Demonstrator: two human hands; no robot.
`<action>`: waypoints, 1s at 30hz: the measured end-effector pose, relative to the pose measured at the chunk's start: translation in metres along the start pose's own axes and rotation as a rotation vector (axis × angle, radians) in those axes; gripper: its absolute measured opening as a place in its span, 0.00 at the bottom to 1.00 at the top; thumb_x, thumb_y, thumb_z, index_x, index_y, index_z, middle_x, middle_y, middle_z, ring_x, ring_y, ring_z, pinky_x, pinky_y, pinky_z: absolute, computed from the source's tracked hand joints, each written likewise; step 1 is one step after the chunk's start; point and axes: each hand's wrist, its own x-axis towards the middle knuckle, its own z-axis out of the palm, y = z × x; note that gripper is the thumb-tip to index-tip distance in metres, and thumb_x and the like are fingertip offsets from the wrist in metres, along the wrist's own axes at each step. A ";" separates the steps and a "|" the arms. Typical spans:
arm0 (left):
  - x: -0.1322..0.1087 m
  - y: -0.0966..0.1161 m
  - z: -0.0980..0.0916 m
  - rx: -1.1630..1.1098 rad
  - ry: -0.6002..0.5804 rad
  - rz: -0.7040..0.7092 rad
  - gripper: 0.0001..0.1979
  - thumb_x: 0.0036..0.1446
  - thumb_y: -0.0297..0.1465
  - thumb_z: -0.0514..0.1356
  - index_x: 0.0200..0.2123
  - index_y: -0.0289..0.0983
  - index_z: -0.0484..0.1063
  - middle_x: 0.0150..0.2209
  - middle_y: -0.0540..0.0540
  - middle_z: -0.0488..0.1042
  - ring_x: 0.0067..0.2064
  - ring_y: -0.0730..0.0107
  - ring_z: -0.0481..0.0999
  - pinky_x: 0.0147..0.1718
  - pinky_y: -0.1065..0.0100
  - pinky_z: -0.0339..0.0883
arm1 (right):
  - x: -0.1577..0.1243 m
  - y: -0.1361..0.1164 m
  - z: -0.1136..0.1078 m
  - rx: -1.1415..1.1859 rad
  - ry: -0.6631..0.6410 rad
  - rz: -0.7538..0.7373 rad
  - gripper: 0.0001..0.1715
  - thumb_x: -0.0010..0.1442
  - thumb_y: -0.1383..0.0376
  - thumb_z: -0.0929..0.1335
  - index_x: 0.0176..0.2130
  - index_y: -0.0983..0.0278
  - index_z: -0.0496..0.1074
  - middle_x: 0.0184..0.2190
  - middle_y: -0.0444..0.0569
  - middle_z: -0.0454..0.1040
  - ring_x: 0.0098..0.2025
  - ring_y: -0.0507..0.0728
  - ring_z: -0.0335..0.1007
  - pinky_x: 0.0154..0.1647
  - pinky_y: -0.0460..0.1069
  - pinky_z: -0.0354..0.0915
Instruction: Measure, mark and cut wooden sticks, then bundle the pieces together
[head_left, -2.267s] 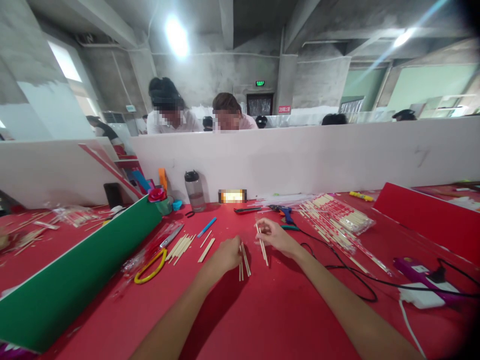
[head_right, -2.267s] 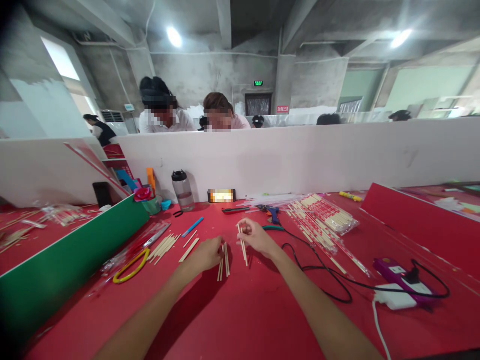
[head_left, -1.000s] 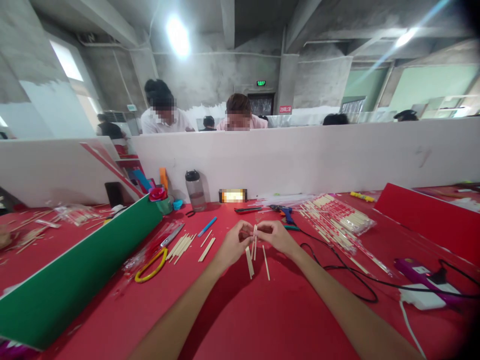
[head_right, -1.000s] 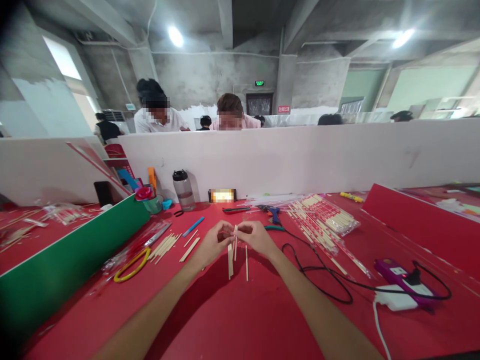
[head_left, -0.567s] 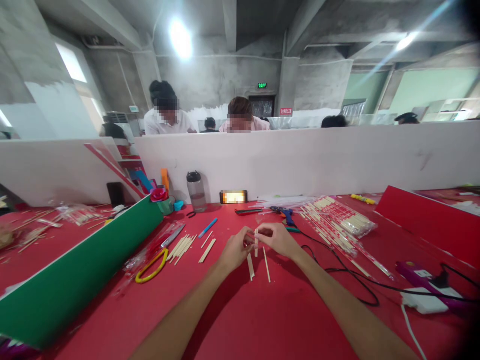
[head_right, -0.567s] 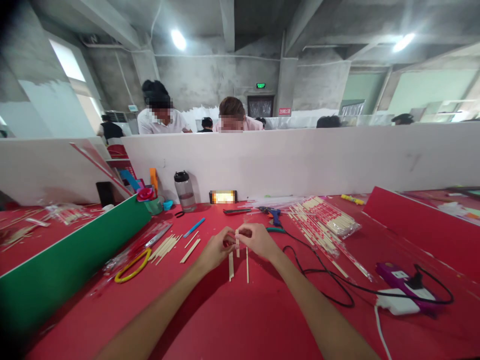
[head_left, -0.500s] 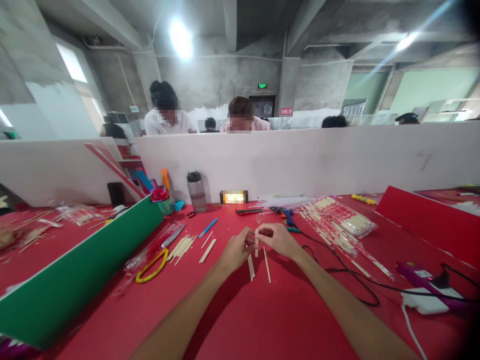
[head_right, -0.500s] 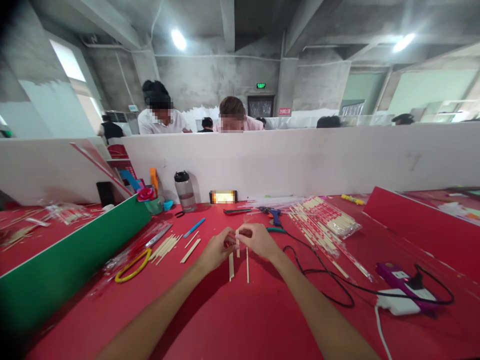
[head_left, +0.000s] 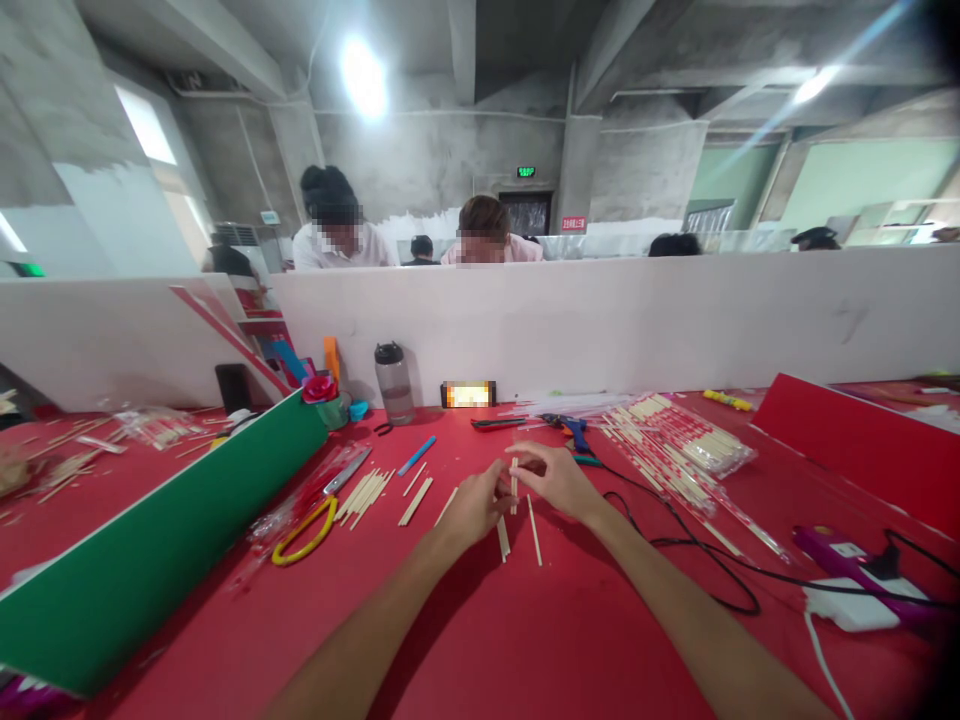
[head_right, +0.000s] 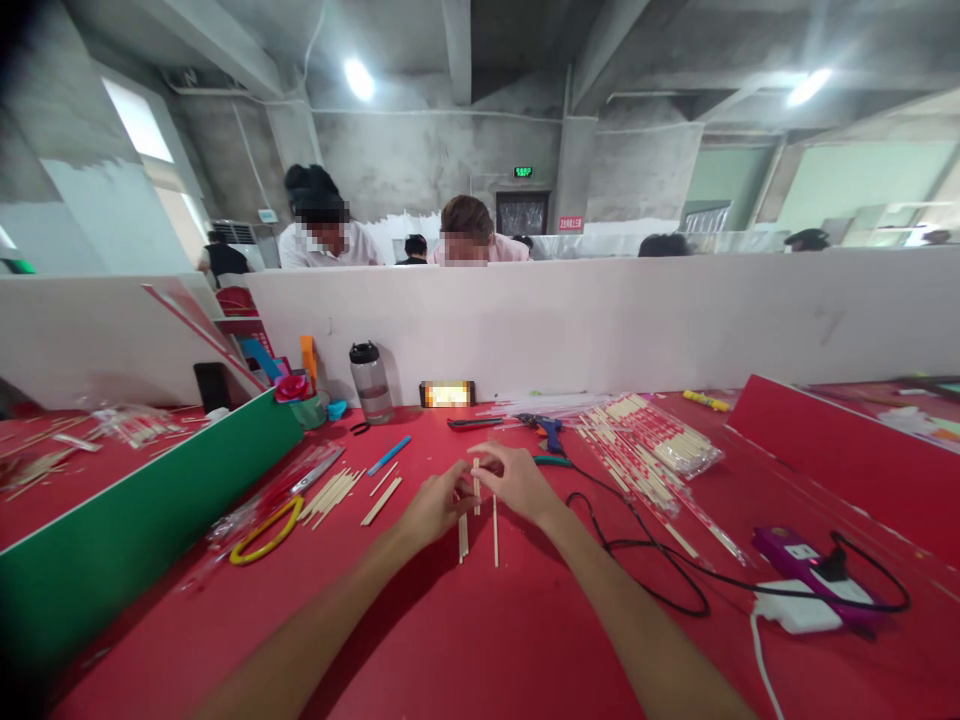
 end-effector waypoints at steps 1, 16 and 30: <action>0.000 0.000 0.000 0.003 -0.002 0.004 0.16 0.58 0.29 0.59 0.49 0.40 0.64 0.35 0.50 0.79 0.36 0.69 0.78 0.33 0.71 0.64 | 0.000 0.000 0.001 -0.007 0.009 -0.008 0.16 0.59 0.62 0.68 0.48 0.59 0.75 0.35 0.48 0.80 0.36 0.58 0.76 0.43 0.52 0.68; 0.001 0.011 -0.006 -0.293 0.009 -0.029 0.18 0.57 0.34 0.61 0.49 0.39 0.62 0.32 0.48 0.78 0.32 0.68 0.77 0.34 0.69 0.66 | 0.003 0.001 0.001 0.150 0.118 0.053 0.19 0.56 0.60 0.70 0.45 0.65 0.79 0.32 0.49 0.80 0.33 0.57 0.75 0.38 0.51 0.70; -0.001 0.001 -0.033 -0.559 -0.203 -0.361 0.30 0.47 0.35 0.68 0.49 0.37 0.57 0.26 0.53 0.73 0.30 0.68 0.77 0.30 0.66 0.72 | -0.003 0.026 0.041 0.402 -0.042 0.246 0.26 0.54 0.56 0.72 0.47 0.70 0.77 0.29 0.51 0.79 0.28 0.57 0.74 0.32 0.51 0.70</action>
